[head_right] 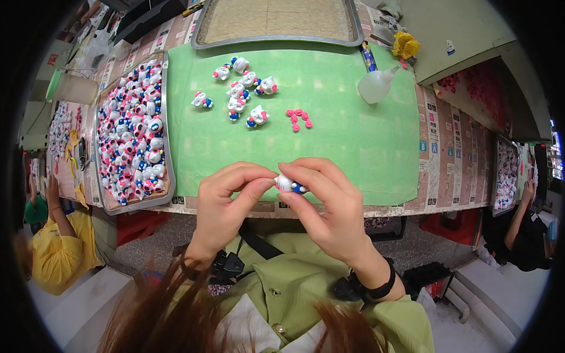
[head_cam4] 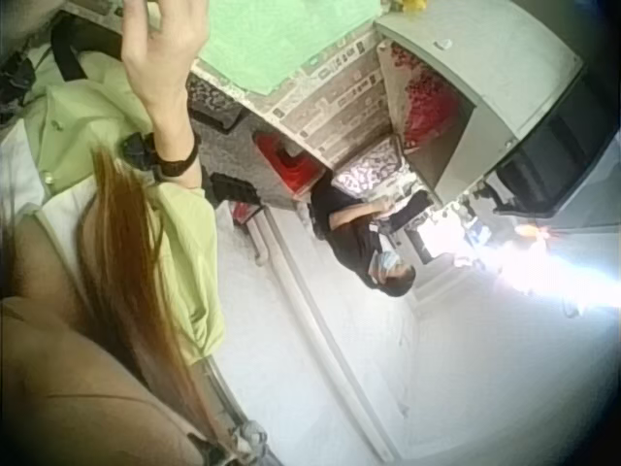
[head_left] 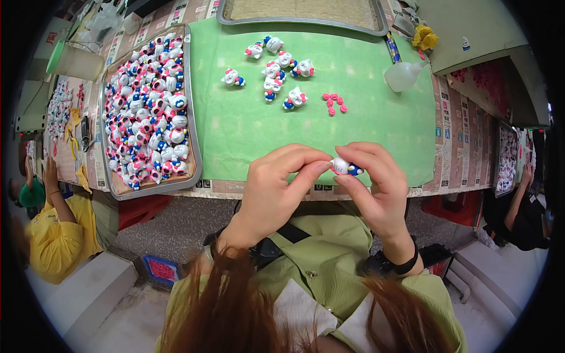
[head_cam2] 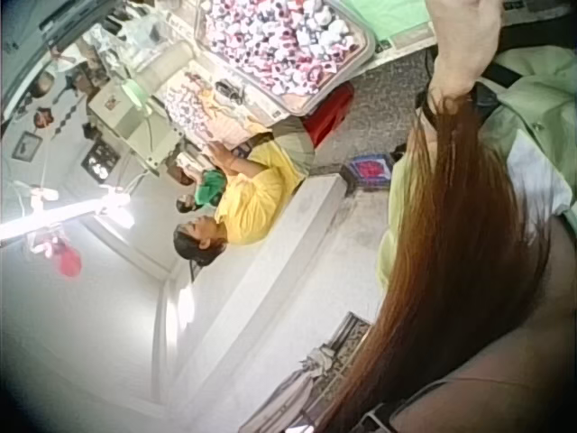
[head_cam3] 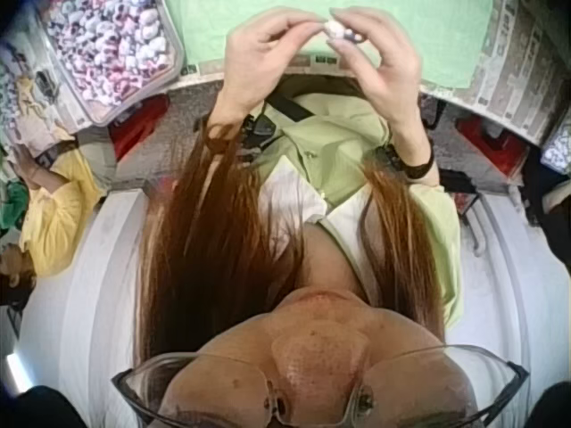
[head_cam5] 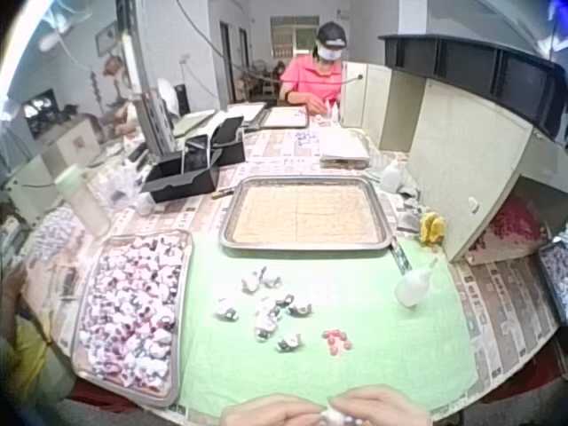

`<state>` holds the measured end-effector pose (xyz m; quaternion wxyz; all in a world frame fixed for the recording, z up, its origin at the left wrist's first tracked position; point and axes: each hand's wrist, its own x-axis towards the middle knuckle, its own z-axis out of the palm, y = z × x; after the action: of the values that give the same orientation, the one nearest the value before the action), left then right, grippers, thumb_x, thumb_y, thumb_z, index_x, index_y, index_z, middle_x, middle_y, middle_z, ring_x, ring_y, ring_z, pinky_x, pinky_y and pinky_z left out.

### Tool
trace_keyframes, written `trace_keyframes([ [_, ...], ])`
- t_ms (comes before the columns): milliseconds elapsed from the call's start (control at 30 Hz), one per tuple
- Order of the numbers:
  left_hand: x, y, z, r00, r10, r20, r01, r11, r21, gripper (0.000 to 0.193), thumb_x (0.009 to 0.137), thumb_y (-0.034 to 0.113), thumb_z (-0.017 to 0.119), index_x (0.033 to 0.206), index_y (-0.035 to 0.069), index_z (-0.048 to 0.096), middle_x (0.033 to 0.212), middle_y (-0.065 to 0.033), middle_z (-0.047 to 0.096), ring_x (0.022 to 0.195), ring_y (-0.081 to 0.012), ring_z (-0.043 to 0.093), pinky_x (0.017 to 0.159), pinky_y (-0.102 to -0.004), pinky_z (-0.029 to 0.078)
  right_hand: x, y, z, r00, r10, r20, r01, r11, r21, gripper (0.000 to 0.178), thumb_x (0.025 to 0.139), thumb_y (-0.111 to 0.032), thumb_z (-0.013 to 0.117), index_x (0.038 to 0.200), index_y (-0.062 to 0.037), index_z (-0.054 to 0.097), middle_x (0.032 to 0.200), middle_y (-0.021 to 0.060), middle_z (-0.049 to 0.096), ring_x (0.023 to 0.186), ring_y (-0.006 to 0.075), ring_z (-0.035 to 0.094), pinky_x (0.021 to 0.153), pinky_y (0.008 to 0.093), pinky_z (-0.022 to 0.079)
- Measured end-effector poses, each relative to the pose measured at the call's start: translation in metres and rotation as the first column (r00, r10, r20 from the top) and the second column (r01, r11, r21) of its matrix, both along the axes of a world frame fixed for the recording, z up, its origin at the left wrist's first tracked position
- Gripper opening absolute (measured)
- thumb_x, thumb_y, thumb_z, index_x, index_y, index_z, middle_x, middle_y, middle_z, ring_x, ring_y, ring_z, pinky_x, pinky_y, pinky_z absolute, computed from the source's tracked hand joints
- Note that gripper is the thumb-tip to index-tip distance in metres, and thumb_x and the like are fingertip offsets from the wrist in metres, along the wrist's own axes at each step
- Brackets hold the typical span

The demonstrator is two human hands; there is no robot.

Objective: Assemble small plastic toy figures by applying glue and attaching parts.

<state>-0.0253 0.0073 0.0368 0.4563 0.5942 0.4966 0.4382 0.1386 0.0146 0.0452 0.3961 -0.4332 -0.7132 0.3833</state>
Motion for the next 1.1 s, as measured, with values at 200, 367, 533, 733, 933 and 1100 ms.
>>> trace_keyframes([
  [200,0.0,0.001,0.002,1.0,-0.023,0.012,0.023,0.998,-0.065,0.009,0.076,0.005,0.058,0.082,-0.001,0.061,0.072,-0.0074,0.059,0.057,-0.0122,0.053,0.05,-0.0234,0.041,0.001,0.001,0.001,1.0,0.007,-0.024,-0.008,0.999,-0.038,0.027,0.07,0.003,0.059,0.097,0.0013,0.058,0.09,0.0118,0.055,0.074,0.0167,0.056,0.063,0.0253,0.046],
  [367,0.001,0.0,0.001,0.999,-0.003,-0.054,0.006,0.999,0.046,0.007,0.076,0.004,0.058,0.08,-0.001,0.06,0.071,-0.0086,0.058,0.057,-0.016,0.053,0.051,-0.0253,0.042,0.002,0.002,0.001,0.998,0.032,-0.049,-0.037,0.994,-0.105,0.025,0.071,0.001,0.06,0.096,0.0009,0.058,0.089,0.0113,0.056,0.073,0.0157,0.055,0.062,0.0249,0.045],
  [533,0.006,0.0,-0.001,0.989,0.062,-0.134,-0.036,0.981,0.19,0.005,0.076,0.002,0.056,0.079,-0.001,0.058,0.071,-0.0103,0.057,0.059,-0.0207,0.054,0.052,-0.027,0.042,0.004,0.001,-0.004,0.994,0.006,-0.109,-0.023,0.987,-0.161,0.025,0.071,-0.001,0.06,0.096,0.0008,0.058,0.088,0.0107,0.056,0.073,0.0154,0.054,0.063,0.0249,0.044],
  [733,0.007,-0.001,0.003,0.997,0.061,-0.037,-0.06,0.998,0.031,0.005,0.076,0.001,0.055,0.079,-0.002,0.058,0.072,-0.0104,0.057,0.061,-0.0198,0.055,0.054,-0.0279,0.043,0.004,0.002,-0.004,0.99,-0.005,-0.141,-0.021,0.983,-0.184,0.024,0.072,-0.002,0.06,0.096,0.0011,0.058,0.087,0.0105,0.056,0.075,0.0152,0.054,0.065,0.0247,0.043],
  [933,0.009,-0.002,-0.001,0.999,0.03,-0.043,-0.021,0.979,0.204,0.029,0.071,0.004,0.061,0.1,0.003,0.056,0.088,-0.01,0.059,0.078,-0.0226,0.056,0.07,-0.0312,0.043,-0.01,-0.005,-0.001,0.79,-0.279,-0.546,-0.117,0.806,-0.581,0.023,0.078,-0.003,0.057,0.099,0.0032,0.051,0.091,0.0084,0.056,0.08,0.0116,0.054,0.068,0.022,0.044],
  [1100,-0.001,-0.01,-0.008,0.989,0.104,-0.106,-0.065,0.946,0.318,0.04,0.065,0.005,0.067,0.103,0.004,0.055,0.092,-0.0095,0.059,0.081,-0.025,0.056,0.072,-0.0327,0.043,-0.015,-0.002,0.003,0.849,-0.159,-0.504,-0.228,0.75,-0.621,0.027,0.078,-0.001,0.054,0.103,0.004,0.048,0.098,0.0076,0.051,0.088,0.0132,0.052,0.075,0.0234,0.042],
])
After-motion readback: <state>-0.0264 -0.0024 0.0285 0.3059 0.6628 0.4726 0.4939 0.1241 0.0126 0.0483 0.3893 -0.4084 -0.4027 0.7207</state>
